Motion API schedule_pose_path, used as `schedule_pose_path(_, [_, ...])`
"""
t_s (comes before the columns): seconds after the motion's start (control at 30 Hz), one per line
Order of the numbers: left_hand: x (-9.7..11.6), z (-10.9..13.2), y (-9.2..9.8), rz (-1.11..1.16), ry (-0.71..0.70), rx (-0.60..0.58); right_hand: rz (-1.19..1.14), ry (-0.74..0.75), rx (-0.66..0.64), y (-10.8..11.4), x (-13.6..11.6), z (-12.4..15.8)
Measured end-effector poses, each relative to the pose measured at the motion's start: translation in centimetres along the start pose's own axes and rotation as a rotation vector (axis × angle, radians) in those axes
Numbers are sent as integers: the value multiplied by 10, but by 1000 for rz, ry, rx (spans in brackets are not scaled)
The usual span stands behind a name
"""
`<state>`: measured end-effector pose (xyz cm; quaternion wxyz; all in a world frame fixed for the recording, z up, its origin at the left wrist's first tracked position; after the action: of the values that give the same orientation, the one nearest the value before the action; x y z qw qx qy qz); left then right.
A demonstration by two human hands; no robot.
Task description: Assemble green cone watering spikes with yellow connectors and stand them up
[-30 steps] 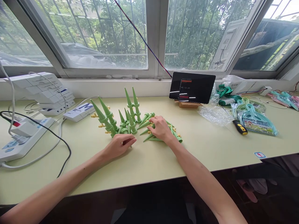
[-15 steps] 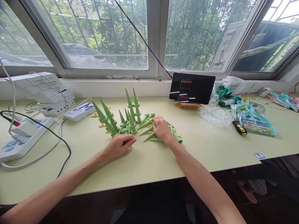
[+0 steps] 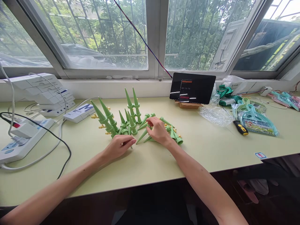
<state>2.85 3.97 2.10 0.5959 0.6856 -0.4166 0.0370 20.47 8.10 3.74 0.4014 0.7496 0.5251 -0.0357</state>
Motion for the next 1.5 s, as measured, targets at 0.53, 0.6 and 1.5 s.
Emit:
schedule_pose_path(0.53, [-3, -1, 1, 113, 173, -9, -260, 76, -32, -21, -36, 5])
schedule_pose_path(0.6, [-4, -2, 1, 138, 187, -17, -283, 84, -36, -24, -39, 6])
schedule_pose_path(1.5, [-18, -2, -1, 485, 371, -82, -68, 134, 11, -12, -37, 2])
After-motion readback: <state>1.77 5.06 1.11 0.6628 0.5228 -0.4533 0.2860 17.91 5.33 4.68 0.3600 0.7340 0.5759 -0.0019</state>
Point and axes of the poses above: each hand's wrist, its own z-axis away from the middle knuckle, its own y-axis out of the back of the hand, x = y × z, the point moved 6 cm from there along -z, towards the middle knuckle, and after that the axes turned 11 degrees about y, right-handed, at the moved point
